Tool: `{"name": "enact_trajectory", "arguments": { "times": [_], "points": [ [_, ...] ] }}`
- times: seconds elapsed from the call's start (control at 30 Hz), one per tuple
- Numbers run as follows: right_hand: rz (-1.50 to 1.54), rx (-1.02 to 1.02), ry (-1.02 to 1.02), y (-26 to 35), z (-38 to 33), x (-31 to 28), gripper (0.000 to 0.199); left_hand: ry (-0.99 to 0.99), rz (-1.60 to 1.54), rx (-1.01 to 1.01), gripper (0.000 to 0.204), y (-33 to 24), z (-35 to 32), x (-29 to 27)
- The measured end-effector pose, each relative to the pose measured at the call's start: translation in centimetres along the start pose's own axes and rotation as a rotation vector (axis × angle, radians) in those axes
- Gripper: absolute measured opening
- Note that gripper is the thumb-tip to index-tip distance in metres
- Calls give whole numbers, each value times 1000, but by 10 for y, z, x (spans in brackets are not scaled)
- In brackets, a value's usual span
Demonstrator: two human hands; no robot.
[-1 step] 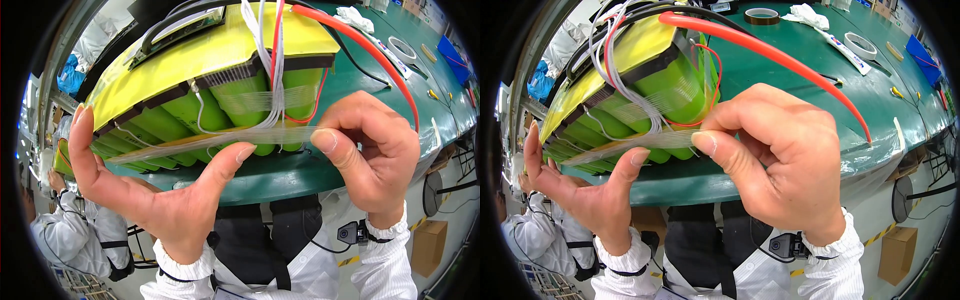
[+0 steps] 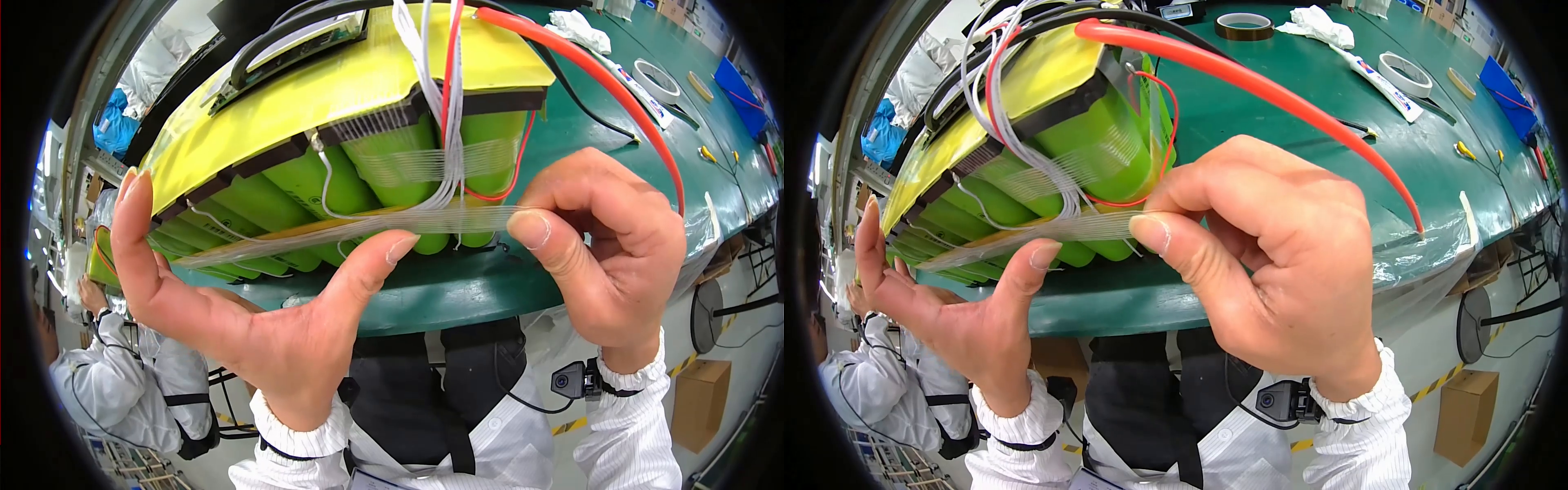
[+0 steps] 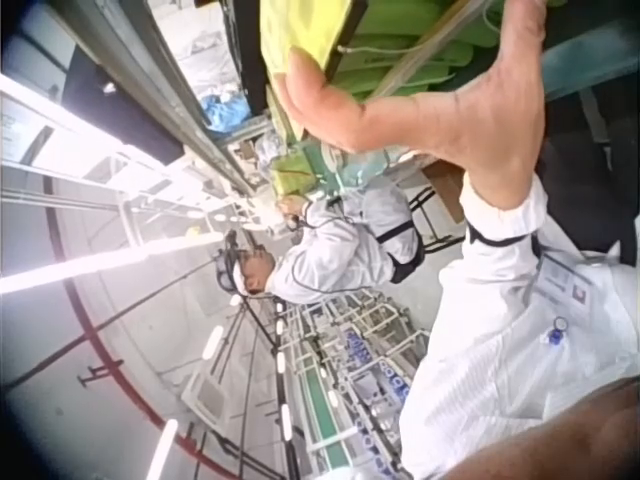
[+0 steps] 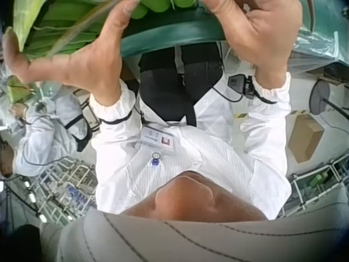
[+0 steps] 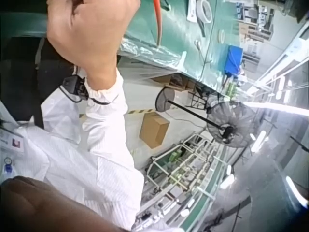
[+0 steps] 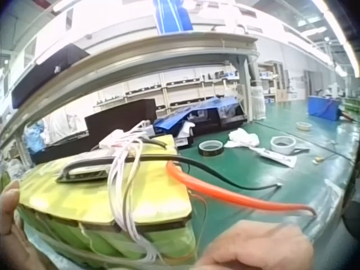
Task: The person secures wires to a battery pack using adhesive tape, then pulls a length of tape from a roll and cuts it with a blade. After applying more tape to the wires, the person turns the battery pack over and wraps tape around the cells.
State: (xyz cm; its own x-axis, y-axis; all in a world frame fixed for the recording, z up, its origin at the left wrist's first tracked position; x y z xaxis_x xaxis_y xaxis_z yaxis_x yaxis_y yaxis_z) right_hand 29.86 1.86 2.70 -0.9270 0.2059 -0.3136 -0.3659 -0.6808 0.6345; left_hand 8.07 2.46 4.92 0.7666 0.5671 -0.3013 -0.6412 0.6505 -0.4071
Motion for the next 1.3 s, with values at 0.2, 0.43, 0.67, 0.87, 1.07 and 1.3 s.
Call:
{"name": "enact_trajectory", "arguments": {
  "times": [0.2,0.43,0.67,0.87,1.07,1.3],
  "points": [
    [-33,-39,0,0,2,2,18,-6,19,18,116,0,2,5],
    [-64,-42,-55,1,2,3,16,-35,-6,-2,115,0,4,7],
    [-152,-81,-103,0,3,3,11,-31,19,8,113,-3,5,9],
    [-147,-106,-142,-2,0,5,10,15,158,60,112,-5,4,6],
    [-95,-64,-185,-4,-1,3,10,28,86,67,109,3,3,10],
    [35,22,-348,-8,-12,8,15,-19,162,100,109,-1,1,8]
  ]
}}
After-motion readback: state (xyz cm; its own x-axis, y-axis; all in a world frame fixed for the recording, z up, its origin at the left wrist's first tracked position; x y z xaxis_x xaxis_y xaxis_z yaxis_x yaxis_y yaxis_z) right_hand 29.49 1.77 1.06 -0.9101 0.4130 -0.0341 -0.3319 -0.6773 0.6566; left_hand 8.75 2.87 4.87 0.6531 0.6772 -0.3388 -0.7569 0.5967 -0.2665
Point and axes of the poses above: each hand's wrist, its own z-axis towards the middle knuckle, its own x-axis out of the palm, y = z × x, the point moved 6 cm from there along z, towards the middle knuckle, and after that the axes turned 5 degrees about -x, right-handed, at the moved point
